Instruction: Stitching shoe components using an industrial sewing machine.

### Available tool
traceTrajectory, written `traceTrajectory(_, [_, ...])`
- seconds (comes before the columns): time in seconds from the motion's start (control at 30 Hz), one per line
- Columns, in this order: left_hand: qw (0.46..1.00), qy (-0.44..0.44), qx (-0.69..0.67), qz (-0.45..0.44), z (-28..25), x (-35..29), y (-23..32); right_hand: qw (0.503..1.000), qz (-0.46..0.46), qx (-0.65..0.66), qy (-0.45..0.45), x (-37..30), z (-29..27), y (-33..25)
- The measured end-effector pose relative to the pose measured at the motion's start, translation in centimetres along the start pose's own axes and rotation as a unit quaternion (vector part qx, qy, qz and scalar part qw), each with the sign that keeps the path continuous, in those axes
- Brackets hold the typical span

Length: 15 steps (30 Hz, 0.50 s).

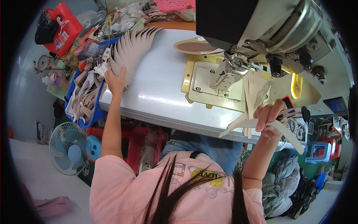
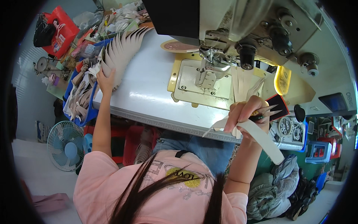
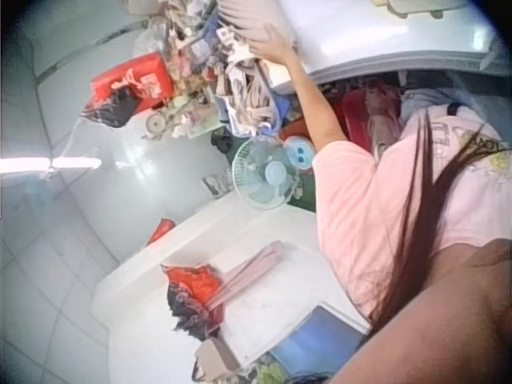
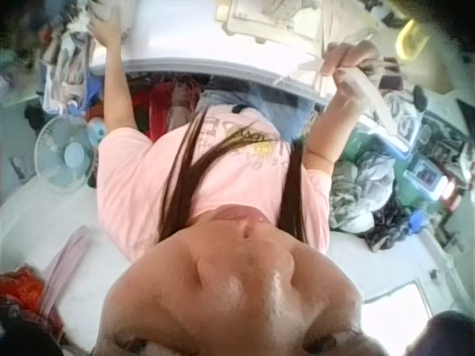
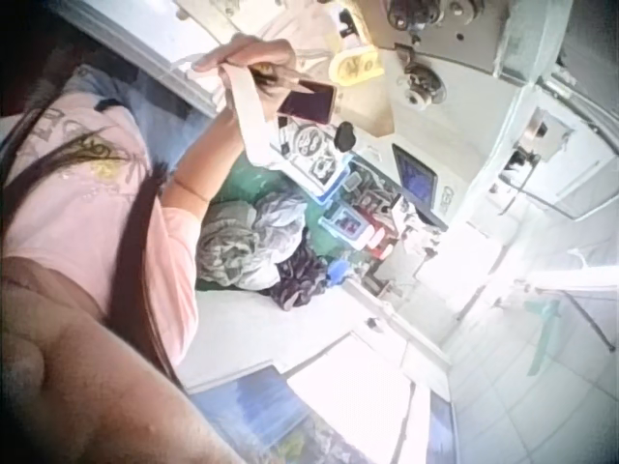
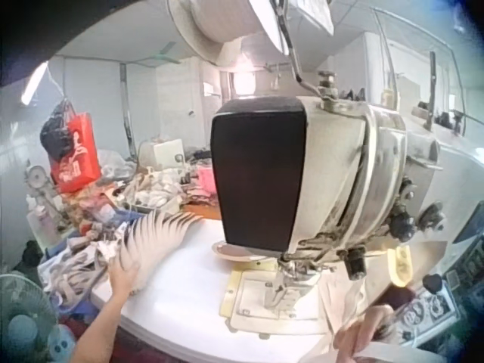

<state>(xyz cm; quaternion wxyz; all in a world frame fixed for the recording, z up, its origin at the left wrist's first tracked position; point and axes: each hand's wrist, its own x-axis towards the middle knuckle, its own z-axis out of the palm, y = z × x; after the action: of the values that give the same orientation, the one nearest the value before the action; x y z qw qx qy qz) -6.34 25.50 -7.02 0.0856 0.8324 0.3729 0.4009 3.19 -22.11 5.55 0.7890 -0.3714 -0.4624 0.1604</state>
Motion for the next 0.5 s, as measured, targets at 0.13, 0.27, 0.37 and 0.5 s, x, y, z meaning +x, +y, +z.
traceTrajectory(0.13, [0.991, -0.052, 0.064, 0.109, -1.1, -0.1, 0.2, 0.995, 0.082, 0.017, 0.061, 0.2, 1.3, 1.0])
traceTrajectory(0.27, [0.963, -0.061, 0.108, 0.240, -2.0, -1.2, 1.1, 0.989, 0.130, 0.010, 0.071, 0.3, 2.5, 2.3])
traceTrajectory(0.37, [0.950, -0.038, 0.113, 0.289, -3.0, -2.3, 1.9, 0.986, 0.134, 0.009, 0.097, 0.2, 2.8, 3.1])
traceTrajectory(0.5, [0.965, -0.128, -0.228, 0.011, -3.0, 0.8, -0.2, 0.989, 0.148, -0.007, 0.030, 0.0, 1.8, 3.4])
